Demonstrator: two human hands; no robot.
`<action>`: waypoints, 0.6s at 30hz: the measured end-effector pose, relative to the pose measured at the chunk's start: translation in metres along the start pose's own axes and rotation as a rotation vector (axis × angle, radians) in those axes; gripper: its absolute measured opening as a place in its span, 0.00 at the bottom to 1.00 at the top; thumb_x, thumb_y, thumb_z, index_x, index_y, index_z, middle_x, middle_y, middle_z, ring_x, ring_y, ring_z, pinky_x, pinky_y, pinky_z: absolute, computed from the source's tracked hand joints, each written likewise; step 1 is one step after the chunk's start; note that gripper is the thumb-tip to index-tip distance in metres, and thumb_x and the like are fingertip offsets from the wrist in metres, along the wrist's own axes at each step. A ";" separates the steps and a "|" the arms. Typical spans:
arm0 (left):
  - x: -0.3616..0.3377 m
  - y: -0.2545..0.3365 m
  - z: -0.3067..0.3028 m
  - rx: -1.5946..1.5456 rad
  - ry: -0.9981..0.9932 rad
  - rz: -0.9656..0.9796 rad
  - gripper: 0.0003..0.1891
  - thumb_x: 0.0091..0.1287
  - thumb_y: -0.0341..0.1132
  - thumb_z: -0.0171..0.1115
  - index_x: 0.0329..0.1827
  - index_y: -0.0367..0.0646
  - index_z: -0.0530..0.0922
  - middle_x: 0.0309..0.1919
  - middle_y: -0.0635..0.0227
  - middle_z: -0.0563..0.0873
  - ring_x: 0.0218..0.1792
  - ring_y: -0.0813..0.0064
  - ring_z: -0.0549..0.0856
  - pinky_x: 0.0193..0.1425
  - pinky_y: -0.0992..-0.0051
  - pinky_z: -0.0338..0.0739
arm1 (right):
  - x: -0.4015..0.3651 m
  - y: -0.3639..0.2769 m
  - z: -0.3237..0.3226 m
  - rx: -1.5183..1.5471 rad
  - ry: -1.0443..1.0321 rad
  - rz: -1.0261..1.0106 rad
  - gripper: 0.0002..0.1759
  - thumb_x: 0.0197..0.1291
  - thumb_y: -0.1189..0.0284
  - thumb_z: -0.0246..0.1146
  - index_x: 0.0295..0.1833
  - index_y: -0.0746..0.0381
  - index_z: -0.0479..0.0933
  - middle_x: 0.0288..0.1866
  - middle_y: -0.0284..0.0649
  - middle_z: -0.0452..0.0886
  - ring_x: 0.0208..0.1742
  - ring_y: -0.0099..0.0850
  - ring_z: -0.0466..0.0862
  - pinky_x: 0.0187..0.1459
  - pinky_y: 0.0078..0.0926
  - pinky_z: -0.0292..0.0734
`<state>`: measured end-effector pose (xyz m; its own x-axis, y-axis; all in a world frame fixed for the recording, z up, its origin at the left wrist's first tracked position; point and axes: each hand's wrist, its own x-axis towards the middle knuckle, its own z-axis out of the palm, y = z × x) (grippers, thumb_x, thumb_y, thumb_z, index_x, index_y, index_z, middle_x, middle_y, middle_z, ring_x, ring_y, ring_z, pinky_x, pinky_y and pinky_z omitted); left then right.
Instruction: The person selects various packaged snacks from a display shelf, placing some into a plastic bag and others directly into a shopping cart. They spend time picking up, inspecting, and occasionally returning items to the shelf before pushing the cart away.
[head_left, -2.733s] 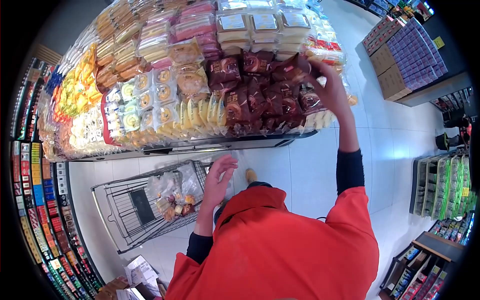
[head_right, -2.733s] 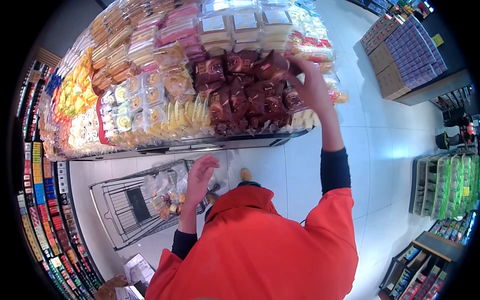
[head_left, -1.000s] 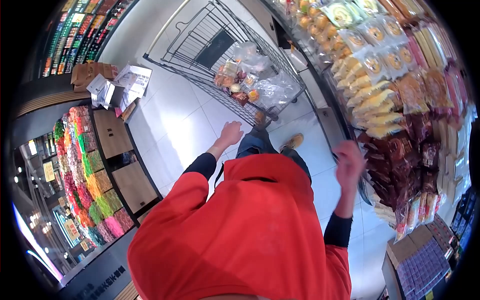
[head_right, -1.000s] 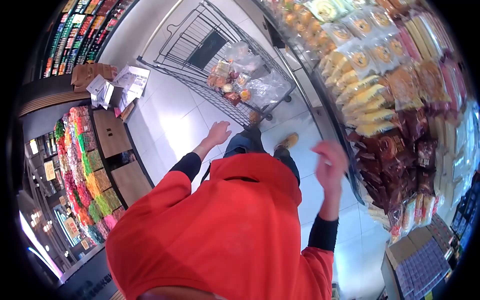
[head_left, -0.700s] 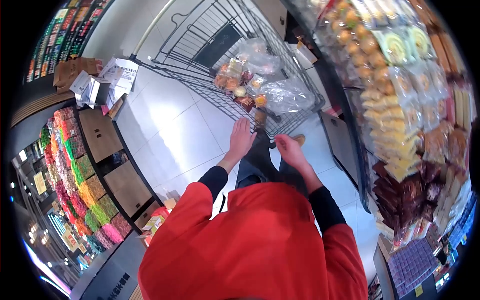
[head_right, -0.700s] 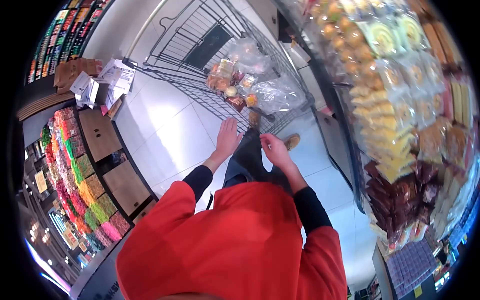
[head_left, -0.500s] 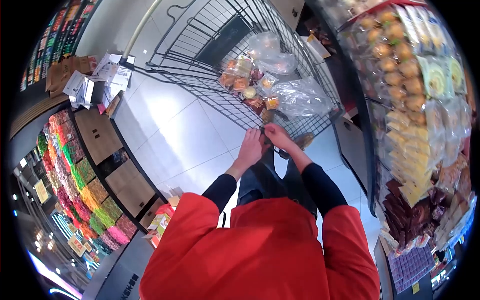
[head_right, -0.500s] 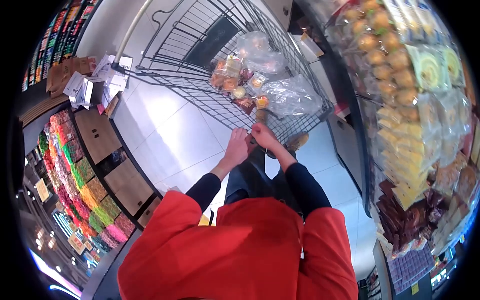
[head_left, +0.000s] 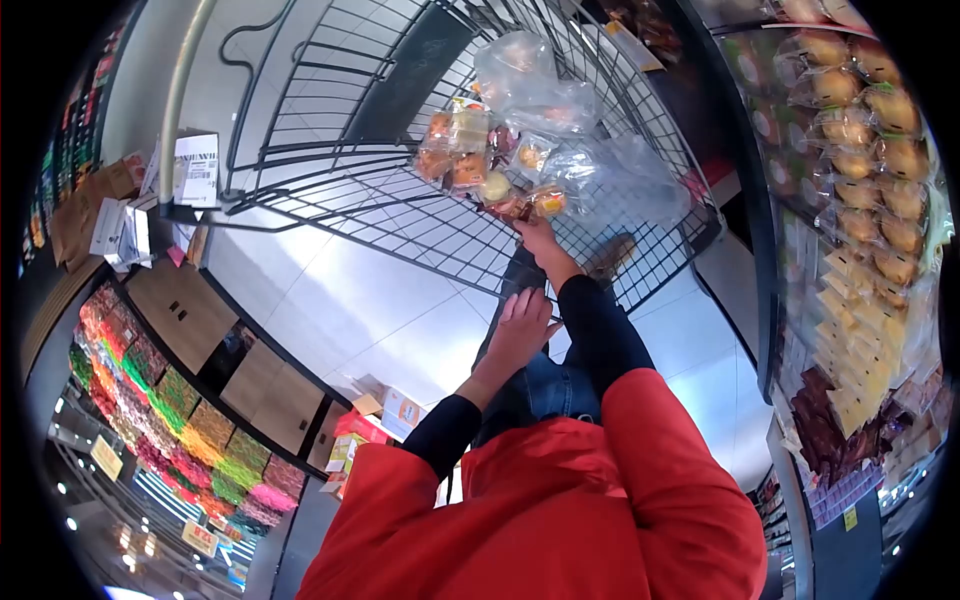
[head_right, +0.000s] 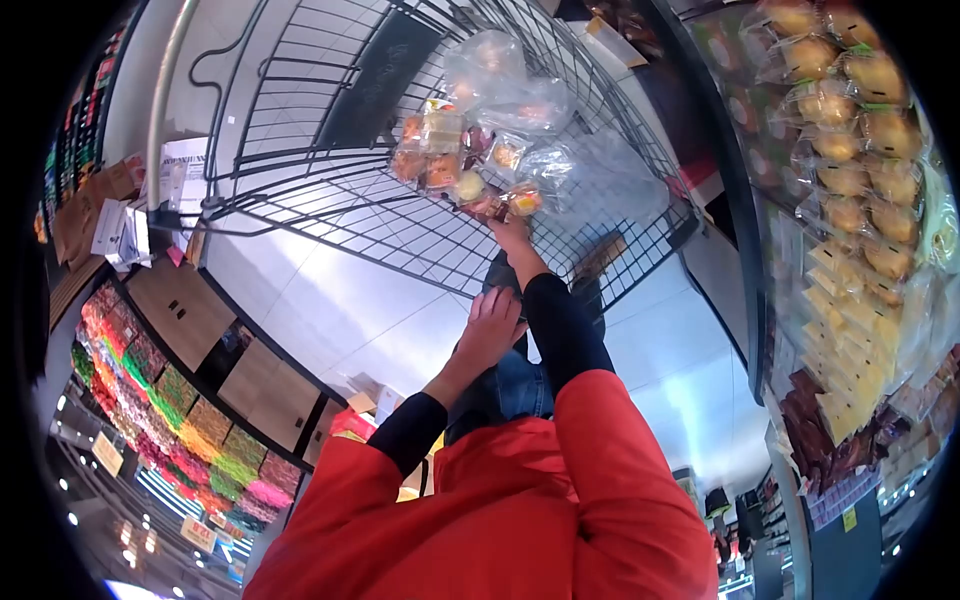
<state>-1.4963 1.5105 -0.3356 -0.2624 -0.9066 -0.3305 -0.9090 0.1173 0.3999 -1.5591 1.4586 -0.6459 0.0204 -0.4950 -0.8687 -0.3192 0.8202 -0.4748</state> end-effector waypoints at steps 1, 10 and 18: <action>-0.001 -0.001 0.002 0.013 0.019 0.010 0.24 0.66 0.51 0.65 0.56 0.42 0.78 0.63 0.60 0.77 0.67 0.60 0.72 0.72 0.58 0.64 | -0.007 -0.011 -0.005 0.002 0.009 0.009 0.13 0.61 0.63 0.68 0.47 0.57 0.81 0.30 0.29 0.77 0.26 0.23 0.72 0.26 0.26 0.66; -0.002 -0.002 0.001 0.133 0.036 0.033 0.24 0.69 0.56 0.60 0.54 0.47 0.79 0.63 0.65 0.78 0.68 0.64 0.72 0.73 0.59 0.59 | -0.042 -0.088 -0.020 0.293 -0.101 0.314 0.13 0.65 0.58 0.71 0.41 0.55 0.79 0.30 0.27 0.77 0.26 0.20 0.73 0.27 0.20 0.68; 0.003 0.001 -0.013 -0.099 0.001 0.005 0.23 0.68 0.47 0.64 0.56 0.38 0.77 0.63 0.53 0.76 0.67 0.54 0.71 0.73 0.54 0.62 | -0.097 -0.117 -0.092 0.435 -0.318 0.488 0.13 0.63 0.62 0.73 0.46 0.57 0.80 0.36 0.29 0.81 0.38 0.21 0.82 0.42 0.23 0.81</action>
<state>-1.4936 1.5027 -0.3247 -0.2665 -0.9065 -0.3276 -0.8712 0.0811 0.4842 -1.6112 1.3837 -0.4929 0.2675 0.0098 -0.9635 0.0421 0.9989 0.0219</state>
